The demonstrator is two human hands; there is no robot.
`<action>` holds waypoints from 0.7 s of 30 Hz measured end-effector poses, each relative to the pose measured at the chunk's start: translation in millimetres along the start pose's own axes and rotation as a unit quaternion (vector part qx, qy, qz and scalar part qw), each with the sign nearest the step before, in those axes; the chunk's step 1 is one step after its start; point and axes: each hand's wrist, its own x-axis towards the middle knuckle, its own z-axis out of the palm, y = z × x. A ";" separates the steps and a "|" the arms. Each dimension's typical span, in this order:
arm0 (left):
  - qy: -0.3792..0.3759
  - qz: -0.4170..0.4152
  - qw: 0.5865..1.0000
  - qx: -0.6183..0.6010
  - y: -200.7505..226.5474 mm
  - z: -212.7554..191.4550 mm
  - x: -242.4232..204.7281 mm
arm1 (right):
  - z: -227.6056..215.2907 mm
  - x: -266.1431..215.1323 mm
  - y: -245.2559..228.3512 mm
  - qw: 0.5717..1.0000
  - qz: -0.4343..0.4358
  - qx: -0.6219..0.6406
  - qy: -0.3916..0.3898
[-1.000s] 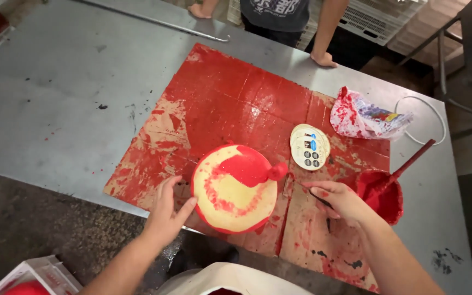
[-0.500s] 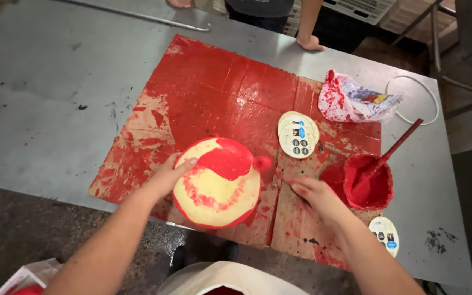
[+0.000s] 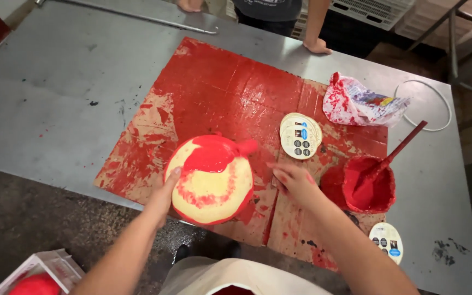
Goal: Applying red wax to cheese wheels using a brush and then placing labels on the waxed surface.
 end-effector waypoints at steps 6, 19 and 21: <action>0.097 -0.110 0.973 -0.180 -46.5 15.1 -5.1 | -22.5 -77.3 -46.5 0.981 0.168 -0.090 -0.032; 0.082 -0.109 0.965 -0.226 -57.2 20.1 -26.3 | 8.5 26.0 -101.7 0.907 -0.068 -0.407 -0.089; 0.060 -0.116 0.966 -0.221 -60.3 16.4 -21.5 | -26.0 10.2 -80.2 0.842 -0.229 -0.473 -0.124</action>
